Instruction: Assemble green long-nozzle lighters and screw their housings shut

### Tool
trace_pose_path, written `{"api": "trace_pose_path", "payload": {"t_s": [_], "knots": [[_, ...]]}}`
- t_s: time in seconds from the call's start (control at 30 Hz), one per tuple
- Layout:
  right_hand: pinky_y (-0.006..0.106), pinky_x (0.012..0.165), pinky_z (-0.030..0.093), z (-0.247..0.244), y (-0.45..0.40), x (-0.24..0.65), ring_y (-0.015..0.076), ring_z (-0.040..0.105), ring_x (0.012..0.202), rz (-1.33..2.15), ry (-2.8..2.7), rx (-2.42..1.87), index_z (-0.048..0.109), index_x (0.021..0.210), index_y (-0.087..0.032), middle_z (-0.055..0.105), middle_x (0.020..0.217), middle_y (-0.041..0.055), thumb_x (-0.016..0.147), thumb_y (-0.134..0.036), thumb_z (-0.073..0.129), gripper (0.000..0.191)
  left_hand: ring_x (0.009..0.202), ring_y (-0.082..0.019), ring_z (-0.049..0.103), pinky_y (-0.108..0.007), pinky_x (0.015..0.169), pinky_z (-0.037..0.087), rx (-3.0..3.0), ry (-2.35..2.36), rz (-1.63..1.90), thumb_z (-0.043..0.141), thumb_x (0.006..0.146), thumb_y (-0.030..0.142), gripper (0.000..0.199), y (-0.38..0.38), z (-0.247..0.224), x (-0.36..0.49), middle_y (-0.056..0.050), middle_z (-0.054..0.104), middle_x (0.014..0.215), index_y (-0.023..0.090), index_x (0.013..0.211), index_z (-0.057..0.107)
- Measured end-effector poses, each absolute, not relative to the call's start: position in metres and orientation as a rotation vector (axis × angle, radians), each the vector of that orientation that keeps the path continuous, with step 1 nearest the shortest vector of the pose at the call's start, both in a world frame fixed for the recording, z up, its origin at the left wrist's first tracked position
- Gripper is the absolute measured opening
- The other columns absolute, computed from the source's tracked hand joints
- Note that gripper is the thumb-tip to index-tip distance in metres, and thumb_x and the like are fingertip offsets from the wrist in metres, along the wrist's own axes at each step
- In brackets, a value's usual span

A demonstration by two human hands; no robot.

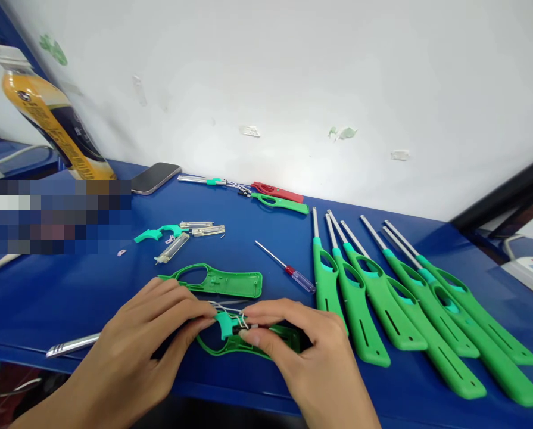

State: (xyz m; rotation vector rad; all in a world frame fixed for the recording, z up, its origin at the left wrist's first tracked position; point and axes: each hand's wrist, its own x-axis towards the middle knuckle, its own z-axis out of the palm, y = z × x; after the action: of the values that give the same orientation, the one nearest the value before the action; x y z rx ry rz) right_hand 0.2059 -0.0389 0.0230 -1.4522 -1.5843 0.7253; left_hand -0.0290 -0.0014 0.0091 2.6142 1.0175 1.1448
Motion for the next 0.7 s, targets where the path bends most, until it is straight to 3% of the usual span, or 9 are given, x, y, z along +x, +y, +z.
{"api": "trace_pose_path", "payload": {"t_s": [0.4,0.7], "knots": [[0.029,0.073,0.073,0.0217,-0.0386,0.2053,0.0256,0.086,0.077,0.798,-1.531,-1.447,0.090,0.082,-0.031,0.088,0.086,-0.0003,0.080,-0.028,0.095,0.006,0.079,-0.020,0.059,-0.038,0.082,0.042,2.620,1.019,1.101,0.050,0.111,0.004,0.026,-0.0018,0.0079,-0.0299,0.000,0.071,0.090,0.021,0.102,0.069],[0.019,0.067,0.066,0.0166,-0.0357,0.2042,0.0185,0.081,0.072,0.734,-1.506,-1.489,0.086,0.075,-0.031,0.085,0.079,-0.0042,0.078,-0.030,0.097,0.011,0.081,-0.020,0.061,-0.037,0.087,0.041,2.617,1.011,1.111,0.051,0.113,0.006,0.025,-0.0025,0.0086,-0.0295,0.001,0.071,0.091,0.022,0.104,0.068]]}}
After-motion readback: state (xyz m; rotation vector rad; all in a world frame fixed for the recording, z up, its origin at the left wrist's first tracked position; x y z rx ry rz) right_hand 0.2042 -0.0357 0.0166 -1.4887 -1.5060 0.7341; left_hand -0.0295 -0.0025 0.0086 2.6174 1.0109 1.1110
